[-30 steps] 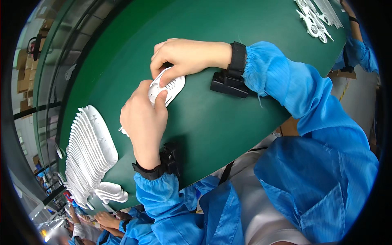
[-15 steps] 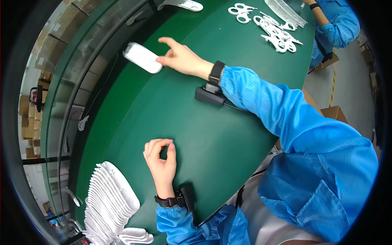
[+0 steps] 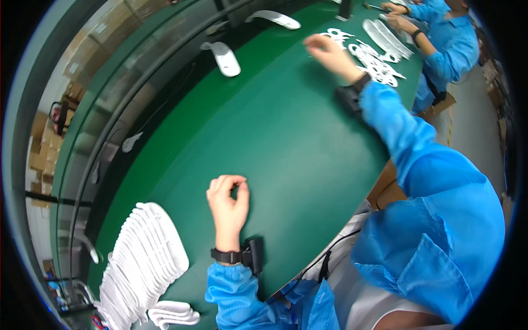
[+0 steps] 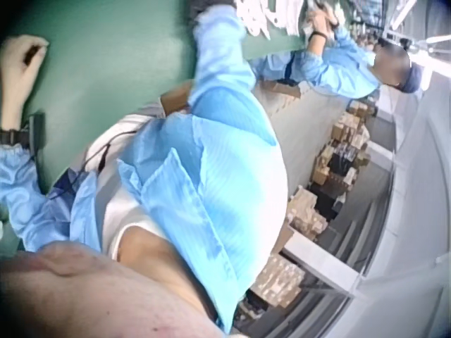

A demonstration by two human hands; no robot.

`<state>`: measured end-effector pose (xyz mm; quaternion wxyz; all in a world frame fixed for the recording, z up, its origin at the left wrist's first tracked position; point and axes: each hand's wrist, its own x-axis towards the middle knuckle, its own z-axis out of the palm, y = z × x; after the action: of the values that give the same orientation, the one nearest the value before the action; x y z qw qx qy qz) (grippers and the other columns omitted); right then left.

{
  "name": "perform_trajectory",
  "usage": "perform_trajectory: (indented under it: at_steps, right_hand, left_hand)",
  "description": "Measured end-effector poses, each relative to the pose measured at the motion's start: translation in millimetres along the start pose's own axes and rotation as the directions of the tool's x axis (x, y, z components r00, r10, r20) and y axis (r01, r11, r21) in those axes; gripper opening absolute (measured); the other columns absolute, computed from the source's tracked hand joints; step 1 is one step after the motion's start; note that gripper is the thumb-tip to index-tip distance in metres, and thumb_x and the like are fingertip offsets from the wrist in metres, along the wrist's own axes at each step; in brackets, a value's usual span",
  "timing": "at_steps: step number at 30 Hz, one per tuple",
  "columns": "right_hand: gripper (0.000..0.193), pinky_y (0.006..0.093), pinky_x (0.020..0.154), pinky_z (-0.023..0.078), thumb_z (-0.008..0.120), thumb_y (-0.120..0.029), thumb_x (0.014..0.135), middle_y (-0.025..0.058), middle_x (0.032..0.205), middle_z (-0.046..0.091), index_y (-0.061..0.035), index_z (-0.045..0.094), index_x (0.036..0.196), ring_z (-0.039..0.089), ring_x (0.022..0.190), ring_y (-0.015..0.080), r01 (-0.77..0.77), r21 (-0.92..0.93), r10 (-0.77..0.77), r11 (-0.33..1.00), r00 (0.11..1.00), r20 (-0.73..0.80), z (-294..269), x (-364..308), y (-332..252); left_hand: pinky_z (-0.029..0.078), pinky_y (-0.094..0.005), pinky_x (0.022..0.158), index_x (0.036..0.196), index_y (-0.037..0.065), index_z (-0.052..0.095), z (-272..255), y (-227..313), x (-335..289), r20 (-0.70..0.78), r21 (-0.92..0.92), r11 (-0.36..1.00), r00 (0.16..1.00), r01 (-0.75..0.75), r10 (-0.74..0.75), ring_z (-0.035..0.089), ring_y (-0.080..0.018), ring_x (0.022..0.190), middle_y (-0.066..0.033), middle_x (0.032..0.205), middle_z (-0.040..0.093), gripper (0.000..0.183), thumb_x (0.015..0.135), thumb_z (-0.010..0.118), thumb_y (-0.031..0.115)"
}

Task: Manually assemble various white plastic components on a production line.

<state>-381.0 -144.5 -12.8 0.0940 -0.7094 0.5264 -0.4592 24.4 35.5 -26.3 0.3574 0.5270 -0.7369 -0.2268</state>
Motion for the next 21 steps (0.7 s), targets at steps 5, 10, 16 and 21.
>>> perform_trajectory:
  at_steps: [5, 10, 16, 21]
  right_hand:
    - [0.038, 0.04, 0.092, 0.047, 0.069, -0.023, 0.081, 0.0198, 0.108, 0.065, 0.0013, 0.063, 0.11, 0.06, 0.105, 0.0346, 0.069, -0.507, 0.023, 0.859, 0.985, 0.174, -107.8, -33.3, 21.0]
    - [0.028, 0.041, 0.092, 0.045, 0.069, -0.019, 0.084, 0.0217, 0.116, 0.062, 0.0031, 0.068, 0.101, 0.058, 0.108, 0.0378, -0.03, -0.619, 0.143, 0.785, 0.981, 0.134, -141.3, -80.2, 80.0]
    - [0.025, 0.0325, 0.081, 0.049, 0.062, -0.017, 0.092, 0.0138, 0.1, 0.067, 0.0032, 0.064, 0.107, 0.065, 0.091, 0.0244, -0.109, -0.508, 0.153, 0.854, 0.987, 0.045, -138.0, -63.5, 83.9]
    - [0.025, 0.0223, 0.071, 0.046, 0.066, -0.016, 0.092, 0.0037, 0.095, 0.068, 0.0002, 0.067, 0.111, 0.059, 0.084, 0.008, -0.14, -0.012, 0.14, 0.99, 0.987, 0.075, -92.7, -40.5, 9.3]
  left_hand:
    - [0.043, -0.0365, 0.072, 0.08, 0.01, 0.065, 4.5, 1.3, -1.9, -0.05, 0.047, 0.992, 0.992, -0.113, 0.115, 0.057, -0.0251, 0.078, -0.0039, 0.08, 0.063, 0.005, 0.075, 0.065, 0.009]
    - [0.037, -0.0357, 0.077, 0.082, 0.01, 0.064, 0.8, 7.1, -3.2, -0.043, 0.032, 0.999, 0.999, -0.017, 0.019, 0.054, -0.0229, 0.085, -0.0013, 0.084, 0.061, 0.005, 0.079, 0.062, 0.013]
    - [0.037, -0.0351, 0.079, 0.085, 0.01, 0.065, -4.2, 0.7, -6.2, -0.02, 0.002, 0.999, 0.999, -0.043, 0.043, 0.054, -0.0224, 0.087, -0.0012, 0.086, 0.062, 0.007, 0.079, 0.062, 0.013]
    - [0.044, -0.0377, 0.071, 0.08, 0.007, 0.065, 2.7, 2.2, 5.3, -0.084, 0.007, 0.983, 0.98, -0.181, 0.181, 0.058, -0.0278, 0.078, -0.0068, 0.079, 0.063, 0.005, 0.076, 0.064, 0.008]
